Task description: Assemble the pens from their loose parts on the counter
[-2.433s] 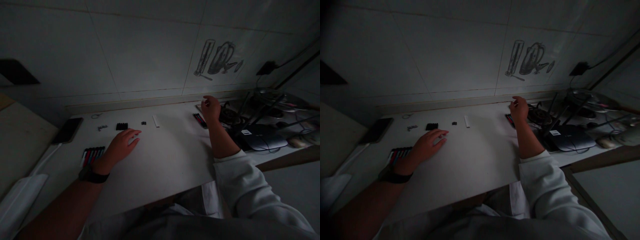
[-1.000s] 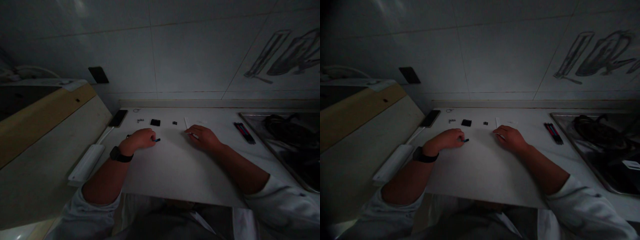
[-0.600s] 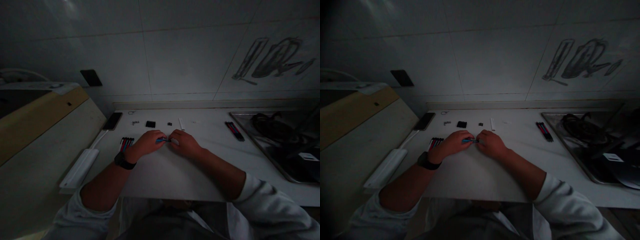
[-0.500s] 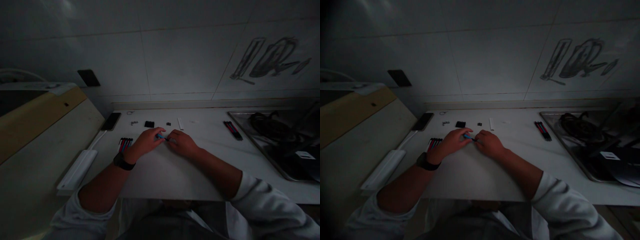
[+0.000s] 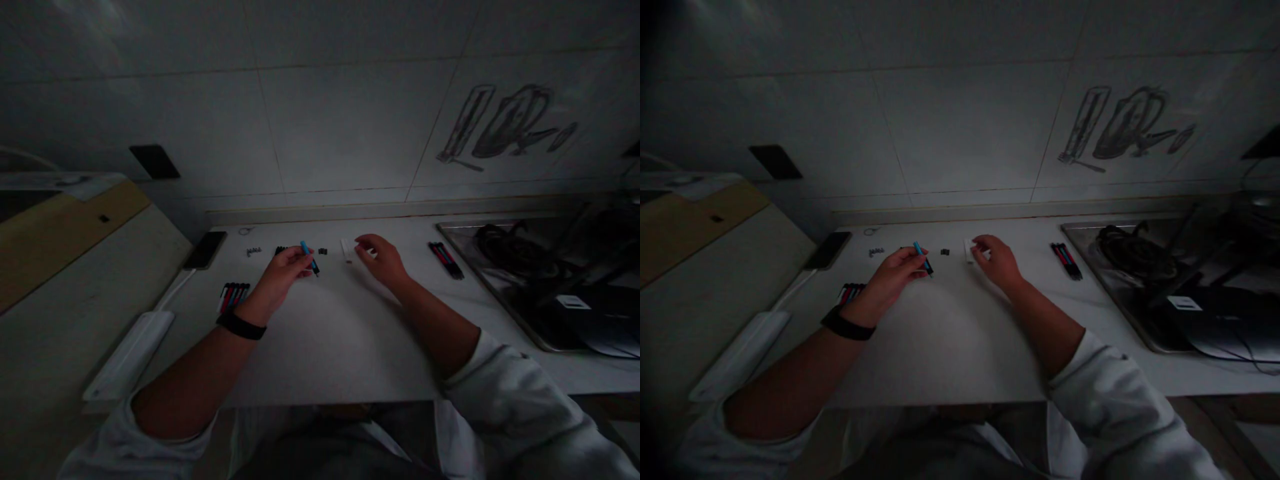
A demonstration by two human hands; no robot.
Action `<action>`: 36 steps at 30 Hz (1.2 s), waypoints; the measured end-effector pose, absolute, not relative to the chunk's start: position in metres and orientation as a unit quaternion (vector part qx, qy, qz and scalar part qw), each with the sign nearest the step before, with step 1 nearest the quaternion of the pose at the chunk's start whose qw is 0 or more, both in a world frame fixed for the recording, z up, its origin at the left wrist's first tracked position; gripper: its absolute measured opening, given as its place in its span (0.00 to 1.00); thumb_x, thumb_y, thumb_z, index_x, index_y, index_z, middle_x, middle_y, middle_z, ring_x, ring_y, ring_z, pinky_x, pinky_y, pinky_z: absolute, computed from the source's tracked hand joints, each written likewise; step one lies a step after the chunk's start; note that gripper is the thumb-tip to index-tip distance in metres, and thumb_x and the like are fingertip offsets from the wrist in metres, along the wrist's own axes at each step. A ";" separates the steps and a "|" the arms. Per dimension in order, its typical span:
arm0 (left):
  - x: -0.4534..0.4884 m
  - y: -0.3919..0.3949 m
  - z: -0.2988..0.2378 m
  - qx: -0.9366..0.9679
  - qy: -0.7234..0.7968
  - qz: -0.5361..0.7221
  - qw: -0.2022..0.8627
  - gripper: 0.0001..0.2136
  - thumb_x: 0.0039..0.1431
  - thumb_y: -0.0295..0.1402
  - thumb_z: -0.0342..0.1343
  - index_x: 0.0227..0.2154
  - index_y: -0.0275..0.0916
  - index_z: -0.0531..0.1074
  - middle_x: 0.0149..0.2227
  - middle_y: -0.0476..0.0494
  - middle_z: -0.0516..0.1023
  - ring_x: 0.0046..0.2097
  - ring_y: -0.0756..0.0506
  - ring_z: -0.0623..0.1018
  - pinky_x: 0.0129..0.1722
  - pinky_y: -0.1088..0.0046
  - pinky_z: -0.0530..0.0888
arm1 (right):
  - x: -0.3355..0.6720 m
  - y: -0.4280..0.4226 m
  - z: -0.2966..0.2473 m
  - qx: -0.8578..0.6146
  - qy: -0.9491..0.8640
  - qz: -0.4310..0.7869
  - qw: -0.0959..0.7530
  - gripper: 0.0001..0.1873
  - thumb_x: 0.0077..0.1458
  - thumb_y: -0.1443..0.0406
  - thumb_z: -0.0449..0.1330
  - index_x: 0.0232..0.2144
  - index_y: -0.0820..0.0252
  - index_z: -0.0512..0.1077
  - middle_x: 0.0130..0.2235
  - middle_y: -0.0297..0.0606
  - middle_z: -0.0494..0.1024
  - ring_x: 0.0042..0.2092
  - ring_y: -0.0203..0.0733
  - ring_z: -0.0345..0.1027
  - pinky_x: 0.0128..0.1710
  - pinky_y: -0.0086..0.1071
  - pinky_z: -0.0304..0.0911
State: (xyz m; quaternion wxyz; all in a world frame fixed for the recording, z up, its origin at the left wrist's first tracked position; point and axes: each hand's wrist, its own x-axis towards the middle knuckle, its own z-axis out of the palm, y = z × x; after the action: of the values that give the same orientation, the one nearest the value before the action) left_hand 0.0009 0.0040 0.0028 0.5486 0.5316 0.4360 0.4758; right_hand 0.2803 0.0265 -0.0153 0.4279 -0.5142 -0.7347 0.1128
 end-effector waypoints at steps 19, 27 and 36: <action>0.001 0.000 -0.025 0.535 0.418 0.430 0.595 0.18 0.54 0.45 0.68 0.42 0.39 0.77 0.38 0.44 0.76 0.36 0.48 0.76 0.34 0.72 0.75 | 0.373 0.084 -0.047 -0.681 -0.678 0.068 0.267 0.13 0.56 0.62 0.64 0.43 0.56 0.83 0.45 0.42 0.83 0.40 0.42 0.76 0.48 0.36 0.69; 0.002 -0.003 -0.023 0.548 0.408 0.437 0.585 0.17 0.56 0.44 0.67 0.43 0.39 0.77 0.36 0.46 0.76 0.35 0.49 0.75 0.33 0.74 0.75 | 0.380 0.086 -0.045 -0.722 -0.617 0.067 0.305 0.09 0.56 0.61 0.61 0.37 0.57 0.79 0.40 0.42 0.84 0.39 0.45 0.76 0.47 0.38 0.68; 0.002 0.000 -0.027 0.629 0.404 0.435 0.501 0.15 0.59 0.43 0.65 0.42 0.38 0.77 0.36 0.45 0.77 0.36 0.48 0.75 0.33 0.73 0.75 | 0.337 0.063 -0.022 -0.568 -0.603 0.262 0.495 0.14 0.55 0.53 0.63 0.36 0.56 0.71 0.38 0.40 0.82 0.34 0.40 0.76 0.32 0.32 0.69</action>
State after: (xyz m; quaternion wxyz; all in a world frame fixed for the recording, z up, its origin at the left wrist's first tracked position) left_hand 0.0016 0.0003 -0.0268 0.5015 0.6292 0.4039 0.4354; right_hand 0.3370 0.0634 -0.0217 0.4945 -0.5685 -0.6029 0.2623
